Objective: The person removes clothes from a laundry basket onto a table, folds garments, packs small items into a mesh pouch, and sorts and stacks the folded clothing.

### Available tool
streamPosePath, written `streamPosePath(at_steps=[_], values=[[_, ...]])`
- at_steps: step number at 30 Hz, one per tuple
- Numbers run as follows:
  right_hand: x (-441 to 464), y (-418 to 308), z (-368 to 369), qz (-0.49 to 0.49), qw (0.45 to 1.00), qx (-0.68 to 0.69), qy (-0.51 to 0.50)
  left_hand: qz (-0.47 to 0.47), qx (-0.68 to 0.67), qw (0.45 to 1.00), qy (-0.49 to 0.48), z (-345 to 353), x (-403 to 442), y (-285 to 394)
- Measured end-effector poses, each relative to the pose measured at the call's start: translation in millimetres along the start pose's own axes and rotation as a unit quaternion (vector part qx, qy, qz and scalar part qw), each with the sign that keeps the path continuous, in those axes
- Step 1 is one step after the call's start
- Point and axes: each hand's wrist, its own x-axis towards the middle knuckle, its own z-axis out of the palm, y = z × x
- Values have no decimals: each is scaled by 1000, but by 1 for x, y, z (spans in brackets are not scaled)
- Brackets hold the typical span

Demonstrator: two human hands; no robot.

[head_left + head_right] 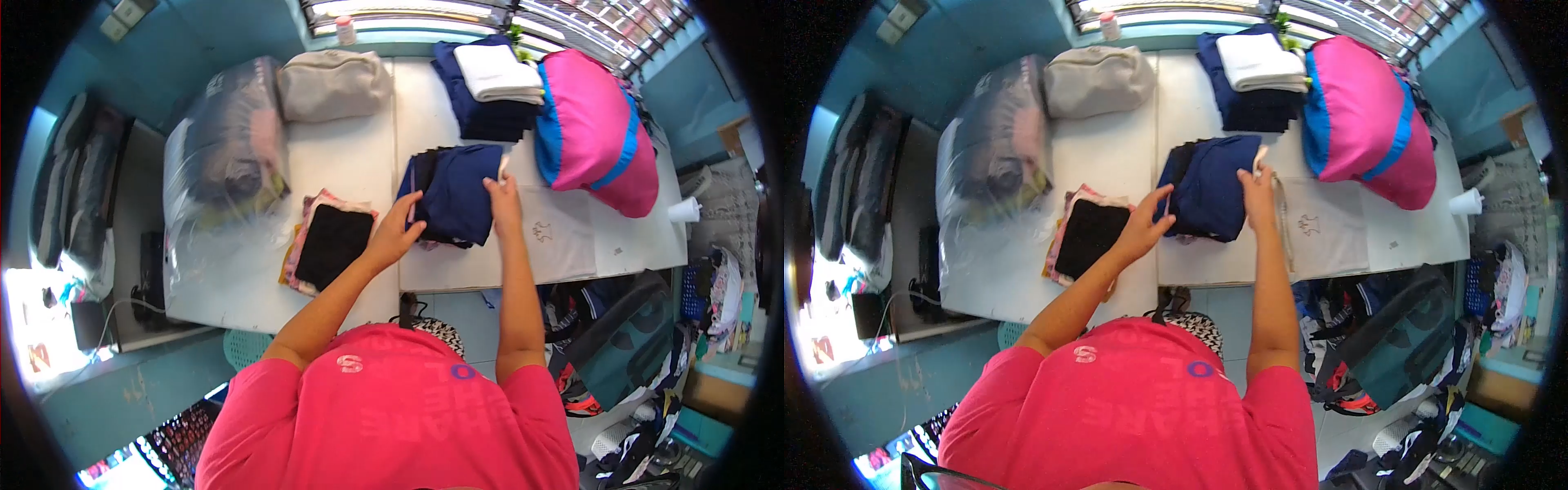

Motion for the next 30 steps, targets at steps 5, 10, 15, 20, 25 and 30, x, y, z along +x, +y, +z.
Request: streamPosePath(at_steps=[5,10,15,20,25,30], values=[[-38,-74,34,-29,985,92,-142,-180,-310,931,68,-66,-26,-2],[-104,-111,98,-7,944,252,-214,-254,-379,886,80,-137,-74,-34],[-154,-53,160,96,893,361,-250,-303,-467,829,54,-177,-111,-43],[-178,55,195,149,950,243,-126,-395,-307,866,-7,-168,-110,-77],[-180,58,213,150,957,248,-23,-262,-128,954,76,-148,-100,-77],[-189,60,210,157,958,240,-4,-211,-133,966,67,-151,-106,-64]])
